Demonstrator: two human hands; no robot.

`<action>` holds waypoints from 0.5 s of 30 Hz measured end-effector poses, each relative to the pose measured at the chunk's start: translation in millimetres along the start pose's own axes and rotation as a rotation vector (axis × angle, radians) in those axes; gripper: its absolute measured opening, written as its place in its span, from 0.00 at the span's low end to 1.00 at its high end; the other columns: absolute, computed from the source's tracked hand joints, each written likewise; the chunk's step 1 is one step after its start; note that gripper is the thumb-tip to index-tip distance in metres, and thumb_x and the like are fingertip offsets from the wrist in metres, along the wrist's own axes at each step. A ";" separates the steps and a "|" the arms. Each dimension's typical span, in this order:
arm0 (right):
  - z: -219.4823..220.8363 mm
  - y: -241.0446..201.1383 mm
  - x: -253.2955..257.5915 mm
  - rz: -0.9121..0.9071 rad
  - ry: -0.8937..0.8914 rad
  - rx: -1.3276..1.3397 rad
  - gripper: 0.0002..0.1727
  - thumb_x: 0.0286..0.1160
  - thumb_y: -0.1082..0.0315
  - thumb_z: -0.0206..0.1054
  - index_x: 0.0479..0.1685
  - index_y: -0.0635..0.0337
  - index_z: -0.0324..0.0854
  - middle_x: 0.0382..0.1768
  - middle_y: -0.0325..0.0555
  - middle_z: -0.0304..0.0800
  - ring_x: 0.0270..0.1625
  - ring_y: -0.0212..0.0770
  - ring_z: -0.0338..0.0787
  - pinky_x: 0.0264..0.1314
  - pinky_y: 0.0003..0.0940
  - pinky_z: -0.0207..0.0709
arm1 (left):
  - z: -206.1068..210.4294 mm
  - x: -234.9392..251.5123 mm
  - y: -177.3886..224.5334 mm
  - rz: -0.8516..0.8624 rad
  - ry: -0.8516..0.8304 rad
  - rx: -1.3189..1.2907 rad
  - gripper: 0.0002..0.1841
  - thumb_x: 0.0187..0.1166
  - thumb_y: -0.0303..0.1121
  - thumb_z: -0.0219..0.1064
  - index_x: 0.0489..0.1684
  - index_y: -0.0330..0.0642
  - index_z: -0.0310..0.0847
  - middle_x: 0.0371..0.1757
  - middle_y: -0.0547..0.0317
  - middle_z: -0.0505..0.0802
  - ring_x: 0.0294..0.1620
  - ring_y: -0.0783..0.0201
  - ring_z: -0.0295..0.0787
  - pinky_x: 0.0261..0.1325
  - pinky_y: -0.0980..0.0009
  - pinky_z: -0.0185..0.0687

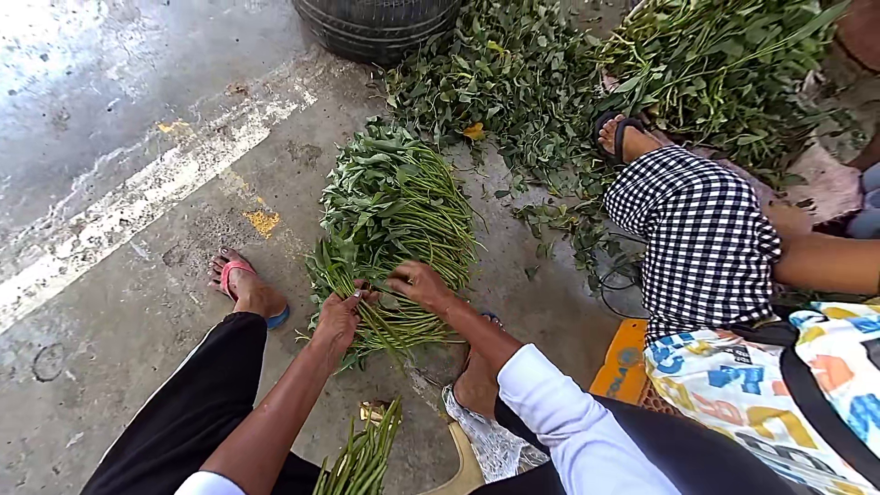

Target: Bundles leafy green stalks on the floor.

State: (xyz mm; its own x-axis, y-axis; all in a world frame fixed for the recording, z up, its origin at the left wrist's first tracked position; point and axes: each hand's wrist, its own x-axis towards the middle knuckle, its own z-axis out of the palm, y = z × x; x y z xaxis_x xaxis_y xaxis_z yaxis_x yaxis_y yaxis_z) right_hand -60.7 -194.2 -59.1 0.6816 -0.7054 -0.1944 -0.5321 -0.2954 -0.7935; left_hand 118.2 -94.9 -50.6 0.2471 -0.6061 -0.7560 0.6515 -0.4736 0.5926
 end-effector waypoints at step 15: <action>-19.5 77.5 64.8 0.373 0.268 -0.528 0.17 0.83 0.67 0.65 0.64 0.66 0.84 0.66 0.67 0.85 0.73 0.68 0.81 0.71 0.69 0.70 | -2.6 -2.2 -2.6 -0.061 -0.015 -0.032 0.13 0.90 0.21 0.52 0.66 0.31 0.72 0.41 0.46 0.90 0.42 0.53 0.94 0.52 0.57 0.92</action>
State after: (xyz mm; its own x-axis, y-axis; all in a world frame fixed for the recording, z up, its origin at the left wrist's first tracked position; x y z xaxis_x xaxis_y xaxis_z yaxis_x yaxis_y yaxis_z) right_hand -67.6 -275.4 -122.0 0.2946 -0.9352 -0.1966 -0.9257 -0.2282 -0.3018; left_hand 117.8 -90.7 -51.2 0.1955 -0.5862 -0.7863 0.6879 -0.4894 0.5359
